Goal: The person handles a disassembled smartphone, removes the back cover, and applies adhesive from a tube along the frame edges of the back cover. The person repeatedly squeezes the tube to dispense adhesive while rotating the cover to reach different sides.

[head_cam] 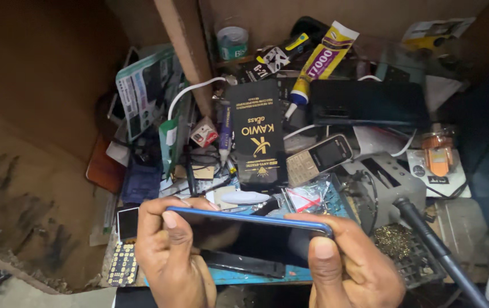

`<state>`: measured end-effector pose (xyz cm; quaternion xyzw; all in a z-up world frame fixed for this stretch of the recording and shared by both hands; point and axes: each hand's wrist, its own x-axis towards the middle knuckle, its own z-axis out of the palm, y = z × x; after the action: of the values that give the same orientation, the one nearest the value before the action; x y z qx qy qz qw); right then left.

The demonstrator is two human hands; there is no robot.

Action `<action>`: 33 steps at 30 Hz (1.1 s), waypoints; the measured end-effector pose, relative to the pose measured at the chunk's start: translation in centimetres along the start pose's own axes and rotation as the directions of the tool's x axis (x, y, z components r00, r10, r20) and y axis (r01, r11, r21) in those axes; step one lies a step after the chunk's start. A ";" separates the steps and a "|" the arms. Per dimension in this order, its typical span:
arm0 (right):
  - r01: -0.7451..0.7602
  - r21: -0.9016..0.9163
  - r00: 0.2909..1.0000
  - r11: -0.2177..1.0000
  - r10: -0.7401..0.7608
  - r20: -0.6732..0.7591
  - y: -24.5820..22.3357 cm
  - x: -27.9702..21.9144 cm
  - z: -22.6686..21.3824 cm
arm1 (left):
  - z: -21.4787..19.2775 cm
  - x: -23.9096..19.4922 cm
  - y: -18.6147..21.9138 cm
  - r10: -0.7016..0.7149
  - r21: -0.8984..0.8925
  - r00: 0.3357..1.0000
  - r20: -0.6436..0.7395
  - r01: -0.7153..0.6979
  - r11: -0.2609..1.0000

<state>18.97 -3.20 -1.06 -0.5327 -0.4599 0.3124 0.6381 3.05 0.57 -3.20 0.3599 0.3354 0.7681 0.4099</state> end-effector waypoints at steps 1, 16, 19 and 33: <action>-0.024 0.003 1.000 1.000 0.024 -0.004 0.0 0.1 -0.2 | 0.3 0.1 0.1 -0.001 0.037 1.000 0.009 0.001 0.999; -0.140 0.347 0.906 0.927 -0.022 0.423 -1.1 1.8 -2.1 | 1.2 -1.1 3.4 0.151 0.595 0.943 0.298 -0.307 0.742; -0.180 0.336 0.916 0.924 0.033 0.401 -0.3 1.5 -2.0 | 0.7 -1.5 3.0 0.124 0.597 0.967 0.221 -0.234 0.768; 0.024 0.220 0.916 0.975 -0.109 0.385 1.0 0.1 -0.9 | -0.6 -0.5 5.1 0.195 0.581 0.828 0.526 -0.517 0.628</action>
<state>19.98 -3.21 -2.04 -0.3721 -0.5613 0.4383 0.5953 0.72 -2.22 0.50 0.7025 0.4263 0.5530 0.1379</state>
